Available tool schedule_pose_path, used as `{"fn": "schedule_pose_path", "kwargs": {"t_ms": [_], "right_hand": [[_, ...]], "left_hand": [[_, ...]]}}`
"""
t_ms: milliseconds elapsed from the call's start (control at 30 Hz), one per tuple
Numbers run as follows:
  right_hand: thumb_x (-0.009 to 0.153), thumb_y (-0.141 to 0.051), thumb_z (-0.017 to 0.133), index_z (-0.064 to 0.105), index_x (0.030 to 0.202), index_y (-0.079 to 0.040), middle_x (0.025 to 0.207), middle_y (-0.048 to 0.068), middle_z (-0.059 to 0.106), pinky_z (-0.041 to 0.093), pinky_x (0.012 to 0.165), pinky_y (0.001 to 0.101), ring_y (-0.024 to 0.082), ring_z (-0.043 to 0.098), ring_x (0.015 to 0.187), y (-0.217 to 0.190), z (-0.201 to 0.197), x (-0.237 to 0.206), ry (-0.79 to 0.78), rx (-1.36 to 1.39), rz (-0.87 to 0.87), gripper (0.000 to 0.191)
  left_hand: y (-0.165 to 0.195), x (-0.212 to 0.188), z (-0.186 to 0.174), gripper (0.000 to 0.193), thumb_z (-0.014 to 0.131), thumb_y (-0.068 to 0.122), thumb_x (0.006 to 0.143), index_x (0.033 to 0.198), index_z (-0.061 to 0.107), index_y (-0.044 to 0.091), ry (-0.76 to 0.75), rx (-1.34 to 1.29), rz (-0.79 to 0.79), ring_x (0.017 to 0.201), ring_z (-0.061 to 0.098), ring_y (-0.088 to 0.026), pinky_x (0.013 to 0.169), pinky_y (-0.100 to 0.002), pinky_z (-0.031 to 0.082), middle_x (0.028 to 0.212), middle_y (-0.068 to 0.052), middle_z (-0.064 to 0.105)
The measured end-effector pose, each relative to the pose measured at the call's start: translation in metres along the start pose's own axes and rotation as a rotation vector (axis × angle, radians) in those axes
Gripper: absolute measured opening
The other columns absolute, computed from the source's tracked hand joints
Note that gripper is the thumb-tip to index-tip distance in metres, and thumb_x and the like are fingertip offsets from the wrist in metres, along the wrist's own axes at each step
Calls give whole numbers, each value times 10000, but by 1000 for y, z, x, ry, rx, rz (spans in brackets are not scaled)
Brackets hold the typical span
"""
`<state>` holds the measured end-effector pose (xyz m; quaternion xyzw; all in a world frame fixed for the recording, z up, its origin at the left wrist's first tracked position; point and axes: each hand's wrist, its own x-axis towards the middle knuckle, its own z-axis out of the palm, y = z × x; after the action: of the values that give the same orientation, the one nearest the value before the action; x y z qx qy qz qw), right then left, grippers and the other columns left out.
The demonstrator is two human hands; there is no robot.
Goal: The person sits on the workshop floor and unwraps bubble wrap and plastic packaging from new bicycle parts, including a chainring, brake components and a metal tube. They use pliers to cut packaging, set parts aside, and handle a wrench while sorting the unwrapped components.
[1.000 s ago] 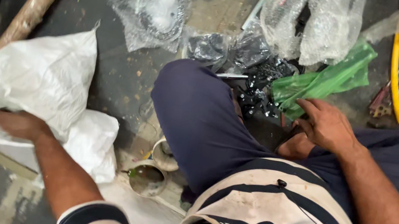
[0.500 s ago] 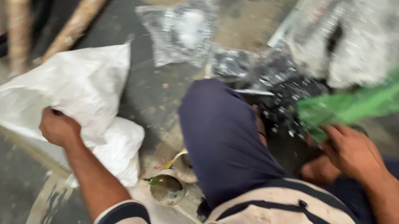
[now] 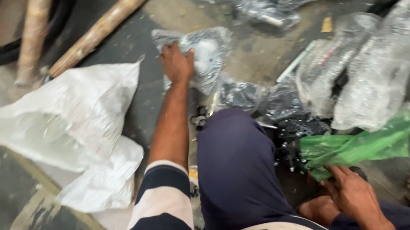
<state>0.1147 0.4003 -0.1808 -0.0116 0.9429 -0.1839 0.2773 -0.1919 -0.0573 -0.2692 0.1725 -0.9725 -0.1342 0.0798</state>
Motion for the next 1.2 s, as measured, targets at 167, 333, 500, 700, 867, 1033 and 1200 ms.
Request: {"fn": "schedule_pose_path", "kwargs": {"t_ms": [167, 333, 500, 700, 867, 1033, 1200], "right_hand": [[837, -362, 696, 629, 1286, -168, 1207, 105, 677, 553, 867, 470, 363, 654, 1082, 8, 1, 2, -12, 17, 55, 493], [858, -338, 692, 637, 1288, -188, 1199, 92, 680, 548, 868, 460, 354, 659, 1040, 3, -2, 8, -63, -14, 39, 459], [855, -326, 698, 645, 1281, -157, 1142, 120, 683, 555, 824, 454, 364, 674, 1012, -11, -23, 8, 76, 89, -97, 461], [856, -207, 755, 676, 1263, -94, 1113, 125, 726, 570, 817, 375, 271, 725, 949, -63, -87, -7, 304, 341, -231, 430], [949, -157, 758, 647, 1307, -57, 1193, 134, 724, 561, 926, 337, 217, 718, 1076, -125, -149, -39, 559, 551, -447, 388], [876, -166, 789, 460, 1483, -26, 1325, 191, 646, 541, 998, 383, 306, 650, 1211, -188, -165, -43, 355, 741, -621, 705], [909, -130, 799, 601, 1372, -22, 1164, 154, 753, 570, 830, 305, 190, 700, 935, -210, -133, -36, 309, 720, -493, 514]], "left_hand": [[18, 20, 21, 596, 810, 331, 768, 1245, 589, 52, -332, 2, -319, 1204, 549, -413, 923, -503, 522, 1360, -144, 531], [1, 12, 19, 545, 815, 295, 784, 1210, 618, 18, -213, -58, -118, 1175, 562, -431, 1003, -503, 467, 1327, -185, 565], [-14, -1, -37, 476, 839, 285, 784, 1099, 617, 6, -111, -121, 162, 1108, 539, -457, 962, -535, 431, 1200, -220, 595], [19, -11, -231, 479, 844, 289, 836, 1132, 594, 8, -4, -275, 560, 1053, 536, -427, 907, -531, 435, 1099, -192, 604], [64, -67, -375, 502, 863, 305, 792, 1096, 585, 19, -216, -306, 872, 1016, 549, -382, 867, -499, 457, 1039, -150, 589], [109, -146, -374, 511, 844, 292, 741, 1124, 601, 55, -480, -281, 1044, 1071, 571, -351, 898, -491, 480, 1151, -124, 595], [93, -192, -339, 1067, 856, 599, 656, 1476, 436, 60, -335, -481, 937, 1377, 397, -447, 1093, -611, 364, 1508, -237, 413]]}}
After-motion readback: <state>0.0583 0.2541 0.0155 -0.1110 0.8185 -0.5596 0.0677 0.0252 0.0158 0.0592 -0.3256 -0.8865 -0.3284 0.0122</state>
